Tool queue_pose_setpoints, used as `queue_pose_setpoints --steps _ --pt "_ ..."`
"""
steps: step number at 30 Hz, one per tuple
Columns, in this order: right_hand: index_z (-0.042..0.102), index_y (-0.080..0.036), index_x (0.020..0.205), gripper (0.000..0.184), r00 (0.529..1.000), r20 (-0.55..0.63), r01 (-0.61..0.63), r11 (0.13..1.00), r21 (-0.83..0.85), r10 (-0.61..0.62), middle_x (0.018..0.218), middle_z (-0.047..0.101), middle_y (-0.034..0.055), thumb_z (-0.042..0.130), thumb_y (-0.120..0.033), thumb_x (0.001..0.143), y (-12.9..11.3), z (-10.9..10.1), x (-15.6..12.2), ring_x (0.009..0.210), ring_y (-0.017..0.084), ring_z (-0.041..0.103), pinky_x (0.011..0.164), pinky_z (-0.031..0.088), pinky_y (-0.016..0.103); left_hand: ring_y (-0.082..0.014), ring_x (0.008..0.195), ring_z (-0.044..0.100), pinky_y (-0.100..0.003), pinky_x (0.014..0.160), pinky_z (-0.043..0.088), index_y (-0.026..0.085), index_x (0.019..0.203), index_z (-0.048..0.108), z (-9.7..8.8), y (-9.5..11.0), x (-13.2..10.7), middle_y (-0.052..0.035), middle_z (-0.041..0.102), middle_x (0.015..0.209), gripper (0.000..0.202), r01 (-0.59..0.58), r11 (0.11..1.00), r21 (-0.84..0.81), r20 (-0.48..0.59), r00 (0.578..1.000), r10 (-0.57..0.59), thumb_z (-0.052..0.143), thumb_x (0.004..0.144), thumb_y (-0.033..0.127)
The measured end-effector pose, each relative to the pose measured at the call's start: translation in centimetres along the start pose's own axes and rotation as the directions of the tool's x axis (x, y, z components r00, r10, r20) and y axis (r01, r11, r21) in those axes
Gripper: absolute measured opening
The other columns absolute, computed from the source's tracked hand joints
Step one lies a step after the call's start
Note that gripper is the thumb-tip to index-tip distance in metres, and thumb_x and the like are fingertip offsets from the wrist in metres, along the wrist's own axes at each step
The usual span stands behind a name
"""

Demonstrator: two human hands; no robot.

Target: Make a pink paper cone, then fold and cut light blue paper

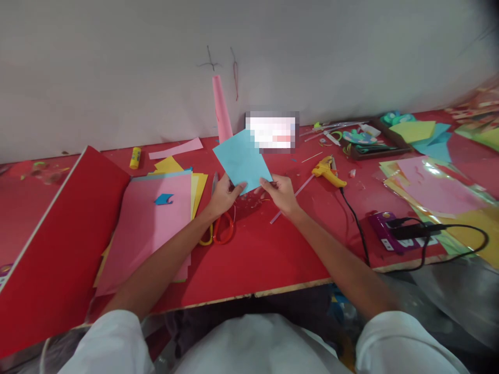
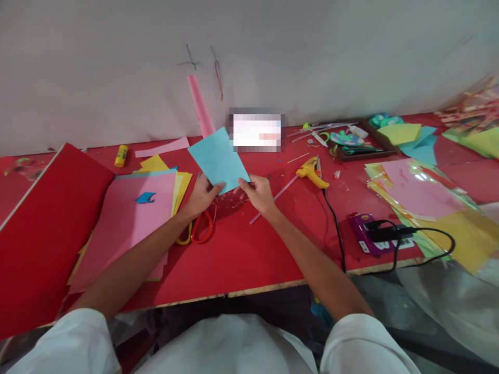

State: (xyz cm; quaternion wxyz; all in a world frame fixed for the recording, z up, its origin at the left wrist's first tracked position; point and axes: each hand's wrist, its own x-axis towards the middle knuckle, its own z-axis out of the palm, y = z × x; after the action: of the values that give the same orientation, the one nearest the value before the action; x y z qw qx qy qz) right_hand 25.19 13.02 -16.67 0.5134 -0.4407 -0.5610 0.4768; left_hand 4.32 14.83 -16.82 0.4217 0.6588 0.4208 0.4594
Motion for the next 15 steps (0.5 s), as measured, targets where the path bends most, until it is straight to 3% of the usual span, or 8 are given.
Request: queue_pose_setpoints --steps 3,7,11,15 --pt "0.067 -0.019 0.079 0.054 0.999 0.004 0.054 0.997 -0.051 -0.053 0.069 0.063 0.0006 0.078 -0.072 0.081 0.2 -0.5 0.3 0.062 0.014 0.058 0.058 0.051 0.028 -0.0134 0.058 0.057 -0.026 0.056 0.048 0.02 0.11 0.055 0.0 -0.5 0.0 0.0004 0.061 0.075 0.054 0.006 1.0 -0.03 0.076 0.997 -0.004 0.077 0.087 0.065" --pt "0.062 -0.02 0.075 0.055 1.0 -0.012 0.023 0.999 -0.047 -0.024 0.065 0.053 -0.0021 0.078 -0.073 0.08 0.6 -1.2 0.8 0.06 0.013 0.05 0.054 0.044 0.027 -0.0139 0.07 0.059 -0.026 0.062 0.052 0.017 0.119 0.06 0.0 -1.3 0.0 -0.0041 0.066 0.09 0.055 -0.068 0.997 0.027 0.145 0.987 0.063 0.074 0.091 0.063" --pt "0.061 -0.021 0.077 0.057 0.999 -0.012 -0.034 0.999 0.018 0.035 0.066 0.053 -0.0015 0.078 -0.076 0.077 0.8 -1.2 0.8 0.06 0.015 0.05 0.05 0.044 0.028 -0.0149 0.072 0.062 -0.027 0.064 0.054 0.016 0.127 0.059 0.1 -1.5 0.0 -0.0047 0.067 0.092 0.057 -0.089 0.996 -0.003 0.134 0.987 0.089 0.072 0.094 0.061" --pt "0.058 -0.021 0.073 0.056 0.998 -0.04 0.05 0.998 -0.039 -0.052 0.065 0.044 -0.003 0.074 -0.073 0.085 0.7 -1.3 0.8 0.059 0.011 0.04 0.052 0.036 0.027 -0.0147 0.071 0.062 -0.027 0.064 0.053 0.017 0.125 0.059 0.1 -1.2 0.0 -0.0034 0.067 0.089 0.055 -0.099 0.995 -0.004 0.115 0.988 0.099 0.071 0.094 0.061"
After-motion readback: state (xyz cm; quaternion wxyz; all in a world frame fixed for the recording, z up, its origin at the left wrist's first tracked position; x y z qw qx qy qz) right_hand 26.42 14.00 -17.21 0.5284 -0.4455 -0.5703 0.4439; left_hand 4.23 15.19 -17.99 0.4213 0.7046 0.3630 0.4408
